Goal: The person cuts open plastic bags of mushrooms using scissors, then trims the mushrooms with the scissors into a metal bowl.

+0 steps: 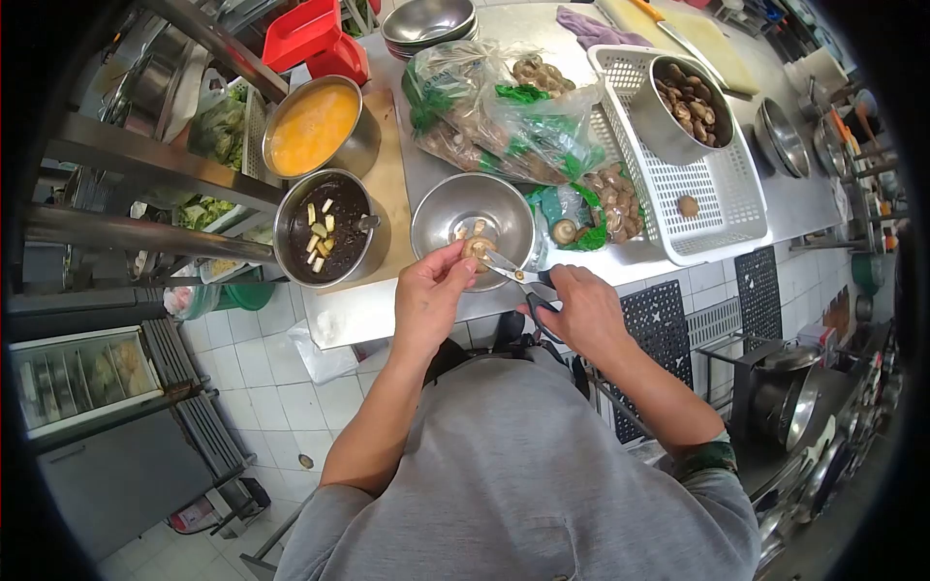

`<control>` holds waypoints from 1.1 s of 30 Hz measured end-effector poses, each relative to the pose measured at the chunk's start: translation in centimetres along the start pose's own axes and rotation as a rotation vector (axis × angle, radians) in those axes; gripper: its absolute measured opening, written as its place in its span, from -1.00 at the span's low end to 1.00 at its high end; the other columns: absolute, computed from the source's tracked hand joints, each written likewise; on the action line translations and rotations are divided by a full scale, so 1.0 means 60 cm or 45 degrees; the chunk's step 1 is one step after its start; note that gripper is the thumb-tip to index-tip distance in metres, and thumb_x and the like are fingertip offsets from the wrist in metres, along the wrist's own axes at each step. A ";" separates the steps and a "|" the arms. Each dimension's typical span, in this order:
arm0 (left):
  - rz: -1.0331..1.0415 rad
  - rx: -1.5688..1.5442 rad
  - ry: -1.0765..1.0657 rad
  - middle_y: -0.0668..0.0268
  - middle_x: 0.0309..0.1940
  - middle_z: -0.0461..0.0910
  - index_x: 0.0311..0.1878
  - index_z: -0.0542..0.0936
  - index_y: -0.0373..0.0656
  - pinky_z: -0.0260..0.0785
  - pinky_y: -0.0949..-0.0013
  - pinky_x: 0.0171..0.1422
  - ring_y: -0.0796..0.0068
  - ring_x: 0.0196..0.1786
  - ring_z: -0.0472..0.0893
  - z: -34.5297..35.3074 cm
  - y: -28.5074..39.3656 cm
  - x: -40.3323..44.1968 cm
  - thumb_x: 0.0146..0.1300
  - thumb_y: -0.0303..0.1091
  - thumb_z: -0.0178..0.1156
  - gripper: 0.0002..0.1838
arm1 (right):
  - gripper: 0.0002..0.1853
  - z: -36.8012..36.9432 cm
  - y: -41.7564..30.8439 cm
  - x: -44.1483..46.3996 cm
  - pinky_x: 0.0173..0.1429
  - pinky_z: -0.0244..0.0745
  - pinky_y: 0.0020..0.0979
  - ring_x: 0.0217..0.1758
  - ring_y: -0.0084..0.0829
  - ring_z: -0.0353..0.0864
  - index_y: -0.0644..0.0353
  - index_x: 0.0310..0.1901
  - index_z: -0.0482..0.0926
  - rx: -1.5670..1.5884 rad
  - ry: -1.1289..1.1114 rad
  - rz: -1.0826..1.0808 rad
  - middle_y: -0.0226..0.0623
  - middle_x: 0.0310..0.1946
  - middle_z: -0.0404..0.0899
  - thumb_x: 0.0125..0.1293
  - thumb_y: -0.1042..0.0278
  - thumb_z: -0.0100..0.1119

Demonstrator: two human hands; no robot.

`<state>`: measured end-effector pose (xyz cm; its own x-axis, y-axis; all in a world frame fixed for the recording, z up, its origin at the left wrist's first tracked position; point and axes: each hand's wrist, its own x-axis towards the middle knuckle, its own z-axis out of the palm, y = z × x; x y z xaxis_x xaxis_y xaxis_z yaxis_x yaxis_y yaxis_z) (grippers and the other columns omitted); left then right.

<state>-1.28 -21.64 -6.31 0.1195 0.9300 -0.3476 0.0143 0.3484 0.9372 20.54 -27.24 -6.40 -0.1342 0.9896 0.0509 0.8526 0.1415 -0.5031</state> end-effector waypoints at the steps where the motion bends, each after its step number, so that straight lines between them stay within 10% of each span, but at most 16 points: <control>1: 0.004 0.014 0.021 0.17 -0.11 0.73 0.23 0.56 -0.44 0.58 0.44 0.03 0.52 -0.13 0.70 0.001 0.000 0.001 0.40 -0.45 0.24 -0.61 | -0.52 0.003 -0.001 -0.001 -0.27 0.47 -0.09 -0.35 -0.03 0.61 0.24 -0.33 0.50 0.011 0.008 0.009 -0.11 -0.46 0.57 0.06 0.02 0.54; 8: -0.042 0.011 0.027 0.16 -0.12 0.72 0.20 0.58 -0.45 0.57 0.47 -0.02 0.53 -0.16 0.69 -0.015 0.001 0.015 0.40 -0.44 0.24 -0.63 | -0.53 0.057 -0.002 -0.008 -0.41 0.41 -0.17 -0.58 -0.08 0.53 0.25 -0.45 0.53 0.229 0.085 0.103 -0.16 -0.61 0.54 0.07 0.02 0.56; 17: -0.058 0.059 0.022 0.21 -0.10 0.71 0.16 0.61 -0.40 0.56 0.50 0.01 0.58 -0.15 0.66 -0.039 -0.011 0.025 0.42 -0.38 0.25 -0.65 | -0.45 0.046 0.036 -0.004 -0.44 0.30 -0.59 -0.51 -0.69 0.44 0.16 -0.40 0.54 1.487 -0.740 0.683 -0.49 -0.58 0.49 0.23 -0.25 0.41; 26: 0.051 -0.027 0.039 0.22 0.00 0.66 0.24 0.53 -0.38 0.55 0.46 0.09 0.54 -0.05 0.65 0.015 0.031 0.044 0.41 -0.39 0.25 -0.60 | -0.30 -0.019 0.068 -0.033 -0.22 0.50 -0.30 -0.36 -0.32 0.59 0.33 -0.30 0.56 0.829 -0.591 0.467 -0.22 -0.44 0.60 0.11 -0.34 0.45; 33: 0.175 -0.059 -0.542 0.23 0.00 0.68 0.21 0.55 -0.39 0.55 0.47 0.07 0.52 -0.02 0.66 0.228 0.118 0.095 0.44 -0.32 0.24 -0.60 | -0.41 -0.032 0.068 -0.072 -0.24 0.50 -0.18 -0.39 -0.08 0.64 0.34 -0.38 0.56 0.599 -0.444 0.421 -0.01 -0.50 0.61 0.16 -0.18 0.45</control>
<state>13.09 -15.49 -1.24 0.5150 0.8404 -0.1684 -0.0735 0.2391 0.9682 25.58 -30.88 -7.05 -0.1263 0.9023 -0.4122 0.5765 -0.2714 -0.7707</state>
